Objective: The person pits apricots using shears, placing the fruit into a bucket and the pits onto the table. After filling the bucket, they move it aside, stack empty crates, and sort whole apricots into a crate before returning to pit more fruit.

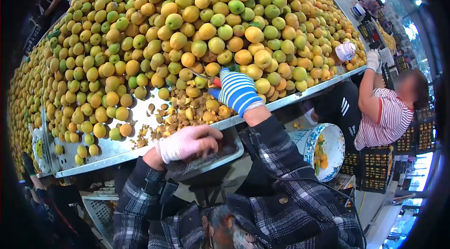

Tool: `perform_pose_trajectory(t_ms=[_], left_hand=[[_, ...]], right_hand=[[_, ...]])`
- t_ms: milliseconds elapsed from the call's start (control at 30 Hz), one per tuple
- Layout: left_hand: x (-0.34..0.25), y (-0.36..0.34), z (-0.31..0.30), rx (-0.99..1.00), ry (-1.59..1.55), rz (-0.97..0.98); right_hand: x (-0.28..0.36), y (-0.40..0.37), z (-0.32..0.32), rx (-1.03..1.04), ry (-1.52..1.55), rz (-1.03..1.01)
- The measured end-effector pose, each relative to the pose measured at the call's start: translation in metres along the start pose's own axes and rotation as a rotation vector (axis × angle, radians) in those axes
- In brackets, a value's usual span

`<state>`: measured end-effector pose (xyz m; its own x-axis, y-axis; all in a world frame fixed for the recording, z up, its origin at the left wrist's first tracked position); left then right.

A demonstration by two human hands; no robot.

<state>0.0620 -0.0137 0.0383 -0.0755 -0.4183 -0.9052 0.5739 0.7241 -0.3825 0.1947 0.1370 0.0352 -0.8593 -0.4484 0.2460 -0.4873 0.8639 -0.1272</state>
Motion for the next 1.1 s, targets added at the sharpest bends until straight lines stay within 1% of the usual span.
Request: perform_pose_trajectory(t_ms=[100, 167, 233, 267, 300, 333, 367, 433, 467, 500, 533, 567, 600, 633, 667, 700, 733, 767, 800, 833, 867, 900, 933, 967, 1000, 1033, 1067, 1100], left_hand=[[0.001, 0.007, -0.016, -0.161, -0.008, 0.048], [0.01, 0.012, -0.03, -0.341, -0.213, 0.091], [0.02, 0.016, -0.041, -0.596, -0.368, 0.136], [0.025, 0.021, -0.041, -0.606, -0.375, 0.14], [0.025, 0.026, -0.04, -0.685, -0.471, 0.194], [0.027, 0.027, -0.042, -0.763, -0.567, 0.246], [0.03, 0.028, -0.046, -0.774, -0.569, 0.242], [0.028, 0.03, -0.046, -0.534, -0.728, 0.397], [0.029, 0.027, -0.046, -0.537, -0.726, 0.392], [0.026, 0.022, -0.048, -0.548, -0.801, 0.405], [0.023, 0.019, -0.049, -0.558, -0.879, 0.421], [0.021, 0.017, -0.05, -0.57, -0.958, 0.438], [0.019, 0.017, -0.053, -0.557, -1.0, 0.488], [0.021, 0.018, -0.056, -0.561, -0.994, 0.491], [0.024, 0.02, -0.06, -0.518, -1.042, 0.54], [0.025, 0.019, -0.062, -0.475, -1.09, 0.586], [0.028, 0.018, -0.063, -0.516, -1.159, 0.542], [0.03, 0.017, -0.064, -0.519, -1.157, 0.538], [0.033, 0.016, -0.066, -0.476, -1.157, 0.534], [0.034, 0.016, -0.067, -0.431, -1.158, 0.531], [0.035, 0.016, -0.067, -0.429, -1.155, 0.531], [0.036, 0.016, -0.067, -0.475, -1.136, 0.516], [0.038, 0.016, -0.067, -0.521, -1.117, 0.501], [0.039, 0.017, -0.068, -0.52, -1.115, 0.501], [0.039, 0.019, -0.069, -0.483, -1.131, 0.55], [0.039, 0.02, -0.069, -0.445, -1.145, 0.598], [0.04, 0.021, -0.07, -0.445, -1.142, 0.596], [0.041, 0.02, -0.07, -0.533, -1.077, 0.55]], right_hand=[[0.007, 0.001, 0.001, 0.013, -0.003, -0.061], [0.001, 0.004, -0.005, -0.027, 0.123, -0.017], [0.008, 0.001, -0.015, -0.084, 0.189, -0.05], [0.014, -0.002, -0.013, -0.108, 0.223, -0.122], [0.023, -0.007, -0.011, -0.13, 0.262, -0.19], [0.034, -0.009, -0.005, -0.039, 0.295, -0.234], [0.042, -0.017, -0.003, 0.003, 0.292, -0.279], [0.05, -0.022, 0.005, 0.017, 0.438, -0.302], [0.048, -0.02, 0.008, -0.042, 0.581, -0.309], [0.045, -0.018, 0.007, -0.107, 0.72, -0.316], [0.046, -0.022, -0.006, -0.081, 0.877, -0.249], [0.037, -0.015, 0.004, -0.124, 0.907, -0.297], [0.035, -0.014, 0.004, -0.174, 0.883, -0.288], [0.033, -0.014, 0.005, -0.224, 0.862, -0.277], [0.032, -0.018, 0.006, -0.257, 0.827, -0.302], [0.036, -0.017, 0.01, -0.199, 0.848, -0.341], [0.038, -0.018, 0.015, -0.081, 0.96, -0.314], [0.04, -0.019, 0.018, 0.039, 1.066, -0.287], [0.044, -0.022, 0.011, 0.037, 1.068, -0.287], [0.047, -0.027, 0.005, 0.168, 1.205, -0.19], [0.049, -0.03, 0.004, 0.3, 1.336, -0.089], [0.049, -0.029, 0.005, 0.296, 1.337, -0.09], [0.049, -0.028, 0.007, 0.312, 1.412, -0.096], [0.051, -0.028, 0.011, 0.331, 1.487, -0.101], [0.053, -0.026, 0.016, 0.283, 1.553, -0.025], [0.053, -0.025, 0.019, 0.283, 1.555, -0.026], [0.054, -0.024, 0.017, 0.157, 1.33, -0.136], [0.054, -0.023, 0.014, 0.035, 1.099, -0.237]])
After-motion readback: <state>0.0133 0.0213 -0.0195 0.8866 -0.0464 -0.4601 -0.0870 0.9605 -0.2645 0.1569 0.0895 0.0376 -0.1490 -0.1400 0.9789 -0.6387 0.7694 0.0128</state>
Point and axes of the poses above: each hand's wrist, its own y-axis towards the middle knuckle, its own z-axis out of the palm, x = y × z, the point moved 3 cm from there along y, towards the middle knuckle, and after that the axes turned 1 degree about y, right-handed, at the moved point
